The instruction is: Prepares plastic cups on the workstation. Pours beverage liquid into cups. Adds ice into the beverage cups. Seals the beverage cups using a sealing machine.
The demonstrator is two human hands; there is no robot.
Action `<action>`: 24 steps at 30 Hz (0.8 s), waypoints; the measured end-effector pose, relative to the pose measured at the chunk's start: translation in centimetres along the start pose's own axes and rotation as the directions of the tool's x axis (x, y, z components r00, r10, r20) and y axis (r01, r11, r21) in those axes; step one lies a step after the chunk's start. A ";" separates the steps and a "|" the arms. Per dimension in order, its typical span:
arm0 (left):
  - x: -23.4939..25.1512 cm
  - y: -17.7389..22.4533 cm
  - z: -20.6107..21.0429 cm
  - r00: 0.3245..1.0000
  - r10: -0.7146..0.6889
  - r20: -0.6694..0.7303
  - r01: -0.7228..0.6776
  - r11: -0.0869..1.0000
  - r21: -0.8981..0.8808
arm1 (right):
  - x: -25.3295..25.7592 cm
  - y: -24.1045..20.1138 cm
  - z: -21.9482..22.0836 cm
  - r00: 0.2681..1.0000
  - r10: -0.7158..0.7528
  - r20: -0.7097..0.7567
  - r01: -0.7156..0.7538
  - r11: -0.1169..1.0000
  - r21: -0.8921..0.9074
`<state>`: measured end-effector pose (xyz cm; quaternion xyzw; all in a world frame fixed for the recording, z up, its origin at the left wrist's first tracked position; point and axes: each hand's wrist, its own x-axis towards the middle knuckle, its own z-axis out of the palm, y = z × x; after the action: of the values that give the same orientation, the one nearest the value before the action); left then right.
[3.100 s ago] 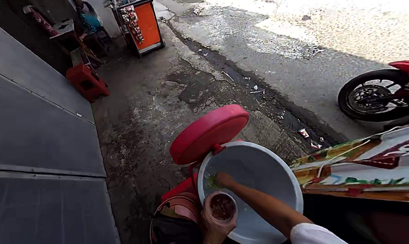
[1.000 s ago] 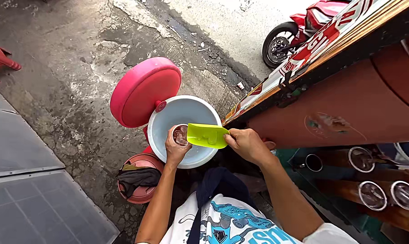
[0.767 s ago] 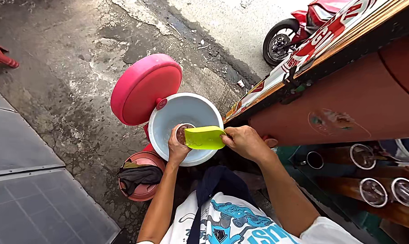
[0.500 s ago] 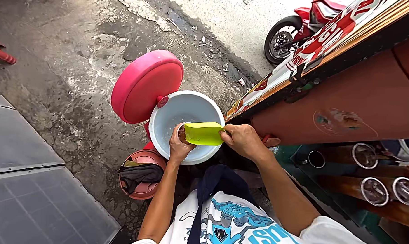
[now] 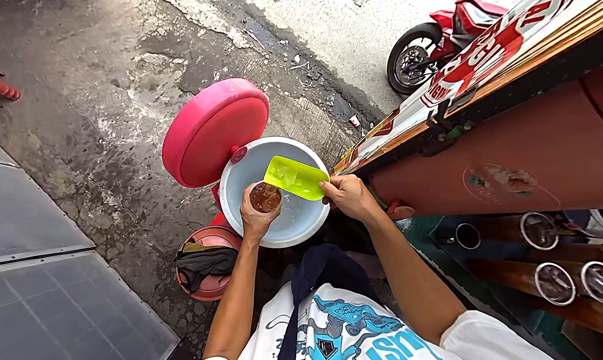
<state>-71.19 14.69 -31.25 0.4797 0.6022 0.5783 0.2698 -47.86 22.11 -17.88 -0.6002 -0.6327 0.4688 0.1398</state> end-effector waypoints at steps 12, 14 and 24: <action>0.9 0.6 0.9 0.997 0.010 0.083 -0.011 1.000 0.014 | -1.6 -3.0 -1.4 0.965 -0.258 0.055 0.240 0.771 -0.590; 0.9 0.6 1.1 0.995 0.009 0.101 -0.009 1.000 0.005 | -1.8 -3.4 -1.5 0.976 -0.202 0.079 0.209 0.781 -0.588; 0.6 1.3 1.4 0.999 -0.022 0.046 0.019 0.999 0.046 | 0.1 -0.8 -0.3 0.990 -0.036 0.136 0.044 0.997 -0.057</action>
<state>-69.86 15.64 -30.17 0.4930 0.6136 0.5502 0.2788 -48.12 22.47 -17.17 -0.5582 -0.6664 0.4864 0.0879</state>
